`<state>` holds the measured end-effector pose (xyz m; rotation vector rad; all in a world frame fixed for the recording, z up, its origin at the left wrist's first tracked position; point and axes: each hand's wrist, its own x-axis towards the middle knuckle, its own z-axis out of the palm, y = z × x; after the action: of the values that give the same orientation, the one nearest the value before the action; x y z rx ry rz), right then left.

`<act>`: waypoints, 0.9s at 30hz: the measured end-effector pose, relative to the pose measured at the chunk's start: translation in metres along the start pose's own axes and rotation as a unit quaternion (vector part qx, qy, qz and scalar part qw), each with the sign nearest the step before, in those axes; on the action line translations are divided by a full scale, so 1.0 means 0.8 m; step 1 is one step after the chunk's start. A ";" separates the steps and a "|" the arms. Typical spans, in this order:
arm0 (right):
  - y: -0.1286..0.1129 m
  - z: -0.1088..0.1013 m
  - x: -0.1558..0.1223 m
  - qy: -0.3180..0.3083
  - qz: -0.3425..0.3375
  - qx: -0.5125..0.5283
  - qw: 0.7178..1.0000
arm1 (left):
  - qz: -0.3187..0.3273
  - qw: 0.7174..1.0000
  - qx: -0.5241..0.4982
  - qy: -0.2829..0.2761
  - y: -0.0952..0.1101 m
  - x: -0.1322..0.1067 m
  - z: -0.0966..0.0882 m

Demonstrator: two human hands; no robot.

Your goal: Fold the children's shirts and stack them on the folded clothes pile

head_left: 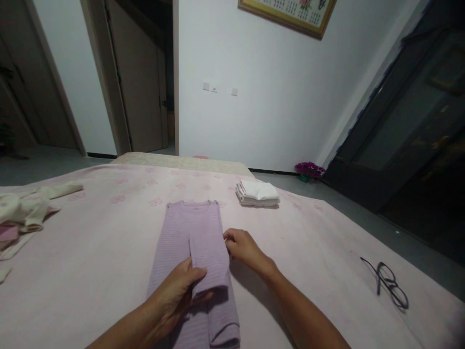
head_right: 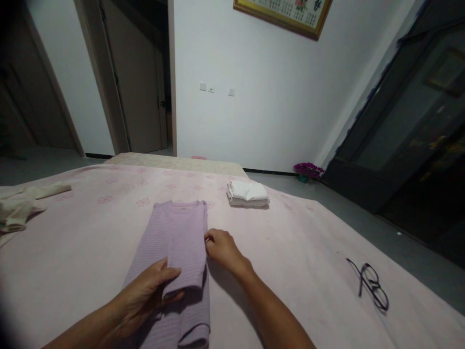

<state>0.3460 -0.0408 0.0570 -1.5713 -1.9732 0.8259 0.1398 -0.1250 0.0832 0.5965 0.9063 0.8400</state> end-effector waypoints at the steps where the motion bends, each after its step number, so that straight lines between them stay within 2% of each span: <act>1: 0.005 -0.007 0.014 0.022 0.016 0.011 1.000 | -0.006 1.000 0.009 -0.005 -0.005 0.001 0.001; 4: 0.008 -0.021 0.058 0.101 0.015 -0.027 0.994 | -0.006 0.999 0.020 -0.032 -0.013 0.002 0.002; 6: 0.002 -0.024 0.086 0.124 -0.010 -0.090 0.988 | -0.002 0.999 0.018 -0.042 -0.015 0.001 0.003; 9: -0.009 -0.020 0.125 0.119 -0.020 -0.158 0.980 | -0.008 0.999 0.019 -0.030 -0.013 -0.001 0.005; 14: -0.011 0.003 0.173 0.087 -0.009 -0.202 0.976 | -0.043 0.999 0.001 -0.027 -0.012 -0.001 0.008; 19: -0.001 0.025 0.180 0.065 -0.013 -0.241 0.968 | -0.085 0.996 -0.035 -0.010 -0.022 -0.002 0.002; 23: 0.000 0.021 0.168 0.071 -0.021 -0.257 0.964 | -0.119 0.991 -0.065 0.011 -0.031 -0.009 -0.011; 27: -0.013 0.015 0.141 0.098 -0.028 -0.270 0.958 | -0.156 0.987 -0.029 -0.040 -0.029 -0.030 -0.021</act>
<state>0.3053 0.0660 0.0559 -1.7889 -2.1909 0.0911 0.1256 -0.1562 0.0678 0.4205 0.8722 0.5541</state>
